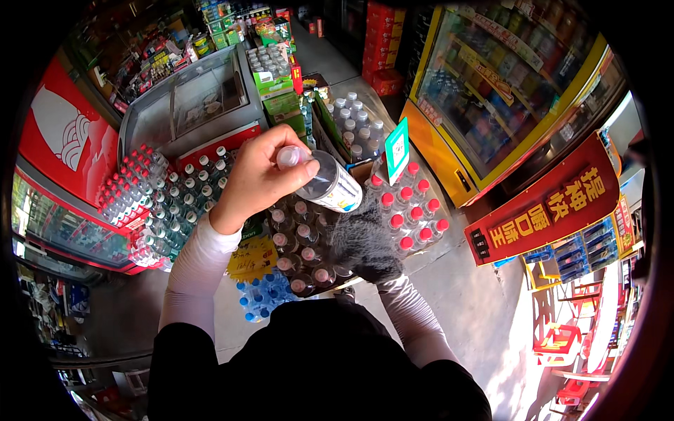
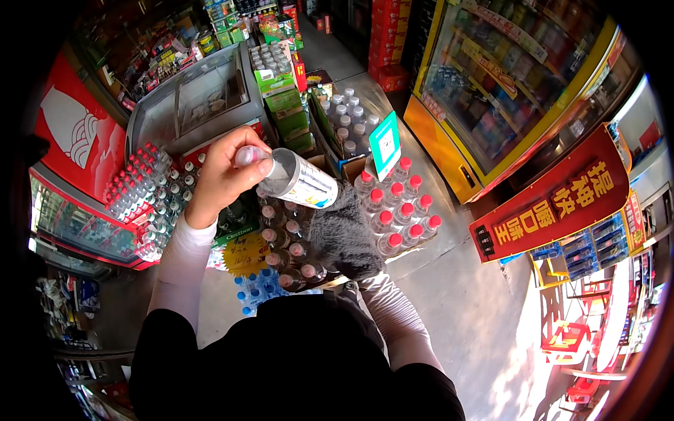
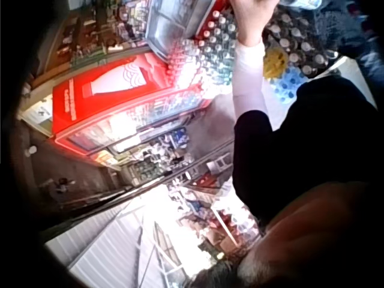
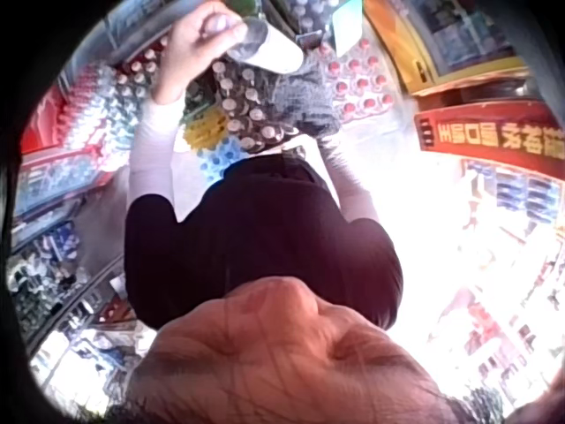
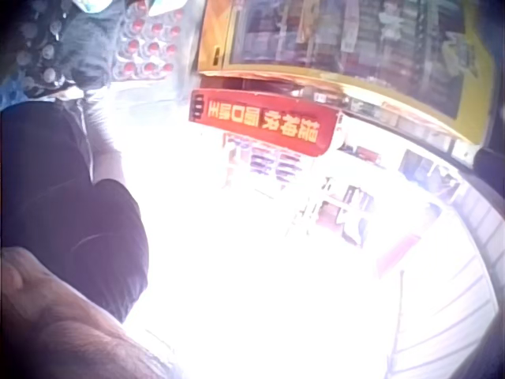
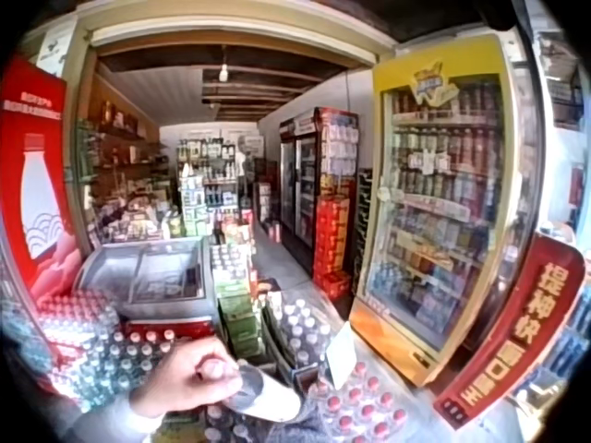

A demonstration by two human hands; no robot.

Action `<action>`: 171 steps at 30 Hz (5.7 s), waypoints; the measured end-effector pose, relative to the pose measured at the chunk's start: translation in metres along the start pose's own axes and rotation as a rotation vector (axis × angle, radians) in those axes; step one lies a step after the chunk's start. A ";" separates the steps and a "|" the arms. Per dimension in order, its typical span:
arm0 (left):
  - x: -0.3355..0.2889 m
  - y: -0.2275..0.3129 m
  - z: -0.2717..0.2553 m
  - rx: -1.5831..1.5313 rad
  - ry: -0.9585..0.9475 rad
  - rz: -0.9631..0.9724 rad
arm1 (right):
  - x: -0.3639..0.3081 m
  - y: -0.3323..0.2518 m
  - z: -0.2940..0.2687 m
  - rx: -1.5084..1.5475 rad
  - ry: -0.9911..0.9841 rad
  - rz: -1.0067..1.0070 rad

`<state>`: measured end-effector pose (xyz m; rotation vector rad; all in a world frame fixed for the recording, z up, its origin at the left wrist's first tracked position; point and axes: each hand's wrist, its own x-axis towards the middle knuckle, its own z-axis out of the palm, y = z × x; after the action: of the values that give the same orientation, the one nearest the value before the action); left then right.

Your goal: The person repeatedly picks up plastic bottles from a stacked display, rotates them to view the labels, and places them back. The action is performed one at a time in a small convenience store aisle.

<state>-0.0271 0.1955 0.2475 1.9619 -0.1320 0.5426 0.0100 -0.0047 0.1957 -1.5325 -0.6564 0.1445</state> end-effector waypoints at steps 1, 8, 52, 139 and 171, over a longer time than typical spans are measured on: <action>0.001 -0.005 0.002 0.030 -0.003 0.055 | -0.003 -0.005 -0.002 0.019 -0.019 -0.036; 0.001 -0.005 0.012 0.114 -0.011 0.106 | -0.015 0.076 -0.052 -0.999 -0.281 -0.313; 0.045 -0.317 0.113 0.675 -0.267 -0.136 | -0.101 0.040 -0.178 -0.722 0.076 0.304; -0.017 -0.098 -0.038 0.481 0.448 -0.014 | 0.163 0.197 0.061 -1.068 -0.870 -0.546; -0.011 -0.337 0.079 0.975 -0.336 -0.330 | 0.160 0.198 0.015 -0.622 -0.709 -0.172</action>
<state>0.0982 0.2749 -0.0657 2.9358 0.3052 0.0192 0.1960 0.0985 0.0549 -2.0152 -1.4945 0.3890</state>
